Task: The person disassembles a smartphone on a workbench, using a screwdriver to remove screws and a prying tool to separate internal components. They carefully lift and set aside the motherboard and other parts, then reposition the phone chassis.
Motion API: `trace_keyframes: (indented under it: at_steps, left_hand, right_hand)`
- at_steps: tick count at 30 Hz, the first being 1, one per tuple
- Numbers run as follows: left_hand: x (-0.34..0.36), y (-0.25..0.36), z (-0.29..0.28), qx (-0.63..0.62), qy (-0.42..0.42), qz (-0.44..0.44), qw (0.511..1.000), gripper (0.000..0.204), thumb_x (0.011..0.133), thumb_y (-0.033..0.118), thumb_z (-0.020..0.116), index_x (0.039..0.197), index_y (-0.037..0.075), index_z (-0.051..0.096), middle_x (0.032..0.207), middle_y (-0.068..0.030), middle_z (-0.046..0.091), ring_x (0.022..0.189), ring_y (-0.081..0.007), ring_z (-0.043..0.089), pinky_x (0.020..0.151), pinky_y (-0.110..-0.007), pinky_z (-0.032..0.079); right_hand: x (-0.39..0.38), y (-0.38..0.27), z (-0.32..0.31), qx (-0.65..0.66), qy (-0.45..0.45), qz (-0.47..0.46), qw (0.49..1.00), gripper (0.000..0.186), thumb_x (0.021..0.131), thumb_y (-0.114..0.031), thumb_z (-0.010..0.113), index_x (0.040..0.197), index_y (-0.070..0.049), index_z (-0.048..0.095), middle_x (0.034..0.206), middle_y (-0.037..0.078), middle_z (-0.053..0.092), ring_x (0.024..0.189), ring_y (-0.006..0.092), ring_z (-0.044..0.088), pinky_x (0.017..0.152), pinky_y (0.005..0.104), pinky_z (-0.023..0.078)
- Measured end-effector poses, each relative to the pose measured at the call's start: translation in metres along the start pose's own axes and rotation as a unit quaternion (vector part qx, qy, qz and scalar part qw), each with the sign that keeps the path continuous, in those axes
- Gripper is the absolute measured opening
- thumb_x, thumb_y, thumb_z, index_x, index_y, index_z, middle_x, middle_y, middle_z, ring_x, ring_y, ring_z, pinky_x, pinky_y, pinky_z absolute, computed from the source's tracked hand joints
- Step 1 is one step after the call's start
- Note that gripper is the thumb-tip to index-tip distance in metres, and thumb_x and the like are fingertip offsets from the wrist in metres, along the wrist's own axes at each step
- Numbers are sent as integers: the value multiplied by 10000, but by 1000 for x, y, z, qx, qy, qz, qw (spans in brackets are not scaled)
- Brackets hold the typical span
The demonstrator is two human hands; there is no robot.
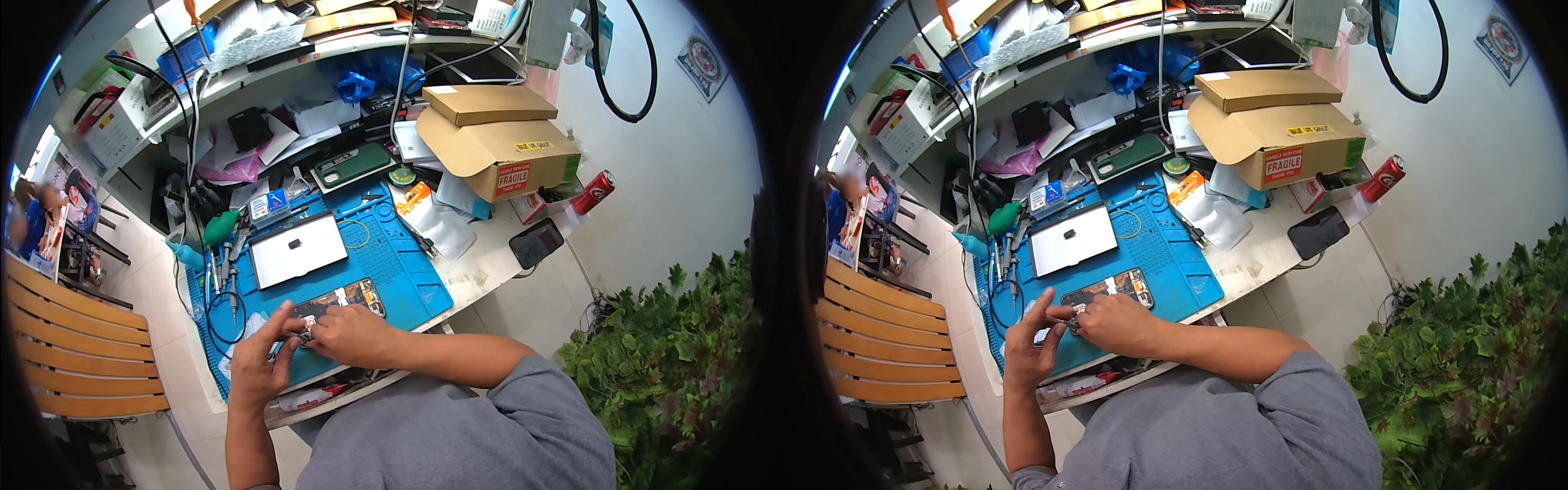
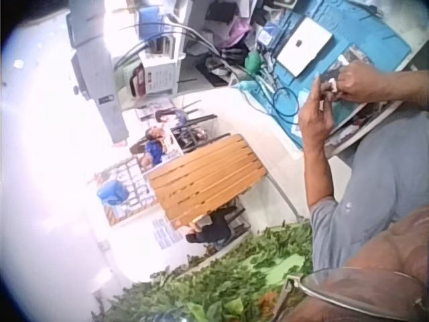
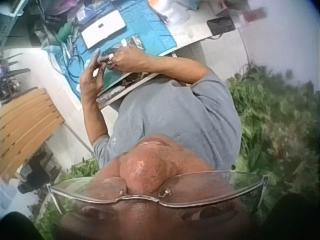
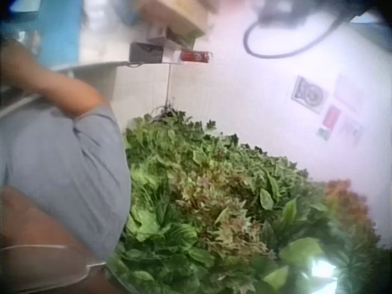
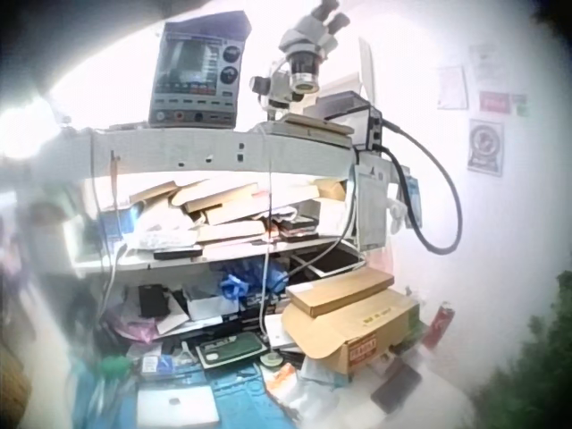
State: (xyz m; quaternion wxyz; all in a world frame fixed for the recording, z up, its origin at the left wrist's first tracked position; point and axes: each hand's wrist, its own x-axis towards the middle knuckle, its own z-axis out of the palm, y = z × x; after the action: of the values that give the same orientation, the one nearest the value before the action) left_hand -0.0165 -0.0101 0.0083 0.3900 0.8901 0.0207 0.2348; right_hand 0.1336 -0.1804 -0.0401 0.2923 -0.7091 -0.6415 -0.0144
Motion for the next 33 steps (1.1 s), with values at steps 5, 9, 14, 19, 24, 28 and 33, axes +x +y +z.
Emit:
trace_keyframes:
  at_steps: [5, 9, 14, 19, 24, 28, 33]
  left_hand:
    - [12, 10, -1, -17, -16, -23, 999, 677, 950, -65, 810, 1591, 99, 663, 1103, -135, 857, 924, -266, 853, 798, -355, 658]
    - [10, 11, -6, 60, -28, -18, 998, 704, 957, -8, 843, 1616, 148, 649, 1034, -115, 836, 847, -245, 827, 750, -352, 641]
    - [7, 10, -3, 49, -9, -29, 998, 701, 960, 26, 855, 1618, 159, 652, 959, -107, 817, 798, -256, 803, 710, -359, 624]
    - [9, 11, -4, 48, -34, -28, 998, 766, 957, -26, 840, 1663, 120, 580, 1007, -119, 844, 844, -245, 839, 787, -349, 649]
    - [6, 6, -1, 40, -23, -16, 999, 798, 982, 30, 834, 1707, 170, 534, 995, -104, 828, 844, -263, 829, 734, -363, 628]
    - [7, 10, -2, 43, -29, -37, 998, 789, 978, -4, 832, 1695, 139, 536, 998, -122, 837, 861, -246, 840, 788, -352, 645]
    - [10, 9, 1, 17, -34, -66, 997, 809, 985, -22, 821, 1711, 137, 501, 994, -132, 834, 863, -252, 840, 799, -361, 649]
  right_hand:
    - [3, 3, -6, -40, -19, -9, 999, 282, 957, -304, 842, 910, -36, 768, 847, 97, 772, 883, 288, 768, 737, 444, 642]
    - [5, 2, -9, -62, -21, -31, 997, 266, 943, -294, 851, 908, -40, 781, 829, 84, 760, 879, 273, 762, 727, 425, 638]
    - [10, -2, -16, -72, -58, -53, 994, 232, 961, -229, 774, 917, -2, 800, 872, 143, 792, 912, 300, 779, 809, 430, 639]
    - [9, 5, -13, -113, -36, -125, 985, 222, 951, -219, 775, 872, -11, 767, 832, 105, 757, 863, 265, 740, 765, 411, 630]
    - [6, 7, -15, -127, -53, -160, 978, 126, 882, -134, 719, 856, -15, 755, 857, 130, 777, 886, 264, 746, 774, 393, 614]
    - [9, 9, -17, -147, -38, -208, 966, 119, 870, -145, 716, 831, -33, 732, 822, 113, 761, 833, 248, 726, 743, 389, 593]
    - [11, 12, -19, -155, -41, -233, 959, 127, 868, -168, 718, 820, -51, 714, 793, 103, 748, 800, 236, 716, 711, 383, 570]
